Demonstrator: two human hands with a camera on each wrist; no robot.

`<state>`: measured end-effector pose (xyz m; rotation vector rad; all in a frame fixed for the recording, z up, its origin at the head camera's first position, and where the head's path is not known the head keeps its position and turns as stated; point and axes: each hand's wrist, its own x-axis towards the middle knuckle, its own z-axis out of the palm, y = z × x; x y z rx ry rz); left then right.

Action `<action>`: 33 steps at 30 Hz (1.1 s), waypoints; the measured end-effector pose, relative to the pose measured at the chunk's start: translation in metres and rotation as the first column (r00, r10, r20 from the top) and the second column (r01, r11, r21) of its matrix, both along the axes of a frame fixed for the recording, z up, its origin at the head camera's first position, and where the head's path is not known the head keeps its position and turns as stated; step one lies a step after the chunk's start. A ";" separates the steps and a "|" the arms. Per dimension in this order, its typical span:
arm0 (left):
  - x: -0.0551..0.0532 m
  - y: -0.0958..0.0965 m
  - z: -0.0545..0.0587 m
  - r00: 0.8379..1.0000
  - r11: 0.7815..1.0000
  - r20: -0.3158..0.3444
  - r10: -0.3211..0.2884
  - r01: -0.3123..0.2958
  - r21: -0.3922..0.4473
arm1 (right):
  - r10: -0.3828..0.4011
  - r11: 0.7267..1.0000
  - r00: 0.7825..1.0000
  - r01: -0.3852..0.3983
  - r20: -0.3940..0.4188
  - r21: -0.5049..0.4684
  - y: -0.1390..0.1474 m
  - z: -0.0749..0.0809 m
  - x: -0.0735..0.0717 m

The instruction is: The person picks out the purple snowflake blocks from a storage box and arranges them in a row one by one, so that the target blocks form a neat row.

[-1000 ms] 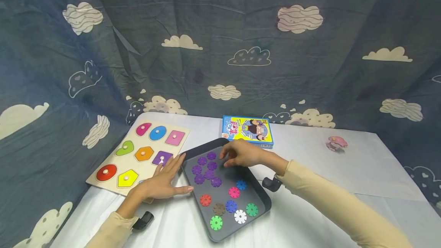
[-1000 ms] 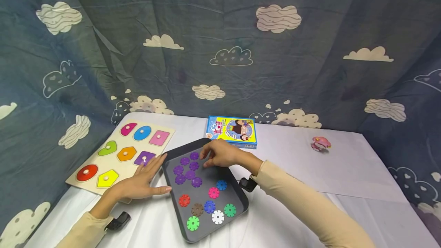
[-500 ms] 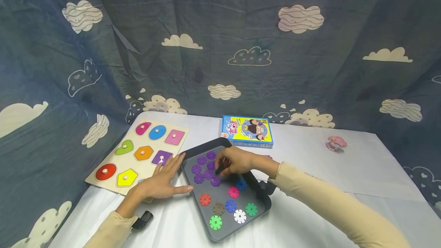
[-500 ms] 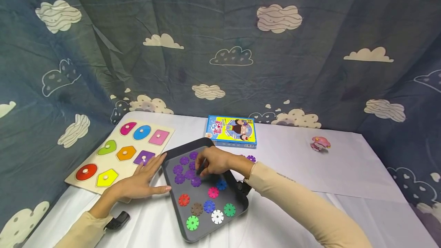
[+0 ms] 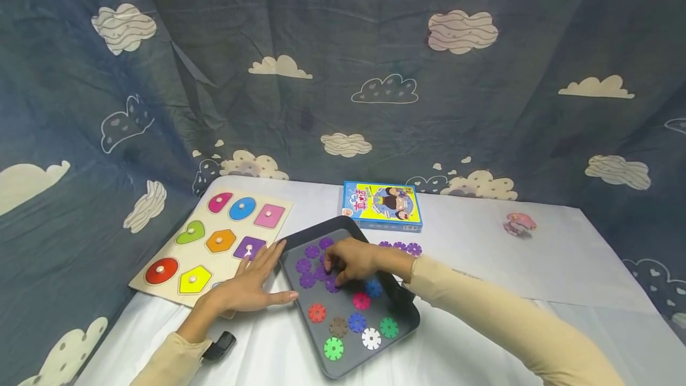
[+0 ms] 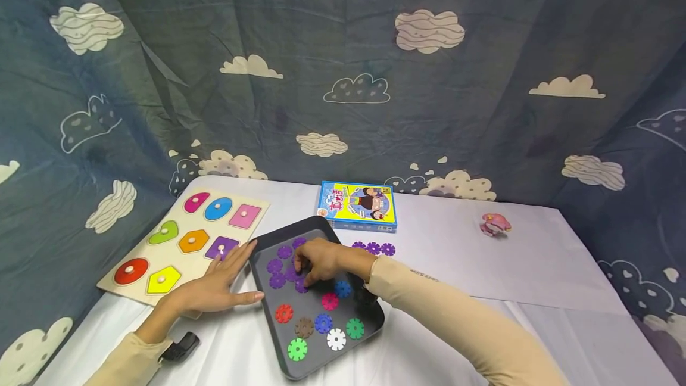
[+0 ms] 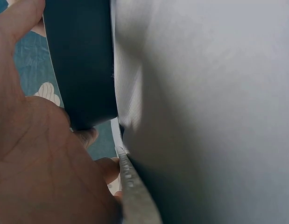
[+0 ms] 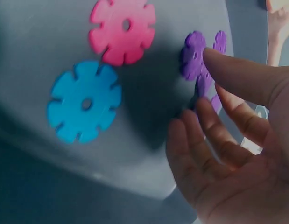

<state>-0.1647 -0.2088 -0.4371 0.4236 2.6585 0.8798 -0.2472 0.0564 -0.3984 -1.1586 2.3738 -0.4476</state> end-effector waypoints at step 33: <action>0.000 -0.001 -0.002 1.000 1.000 -0.020 -0.013 0.013 -0.016 | 0.009 0.999 1.000 -0.009 0.006 0.033 -0.009 -0.007 0.000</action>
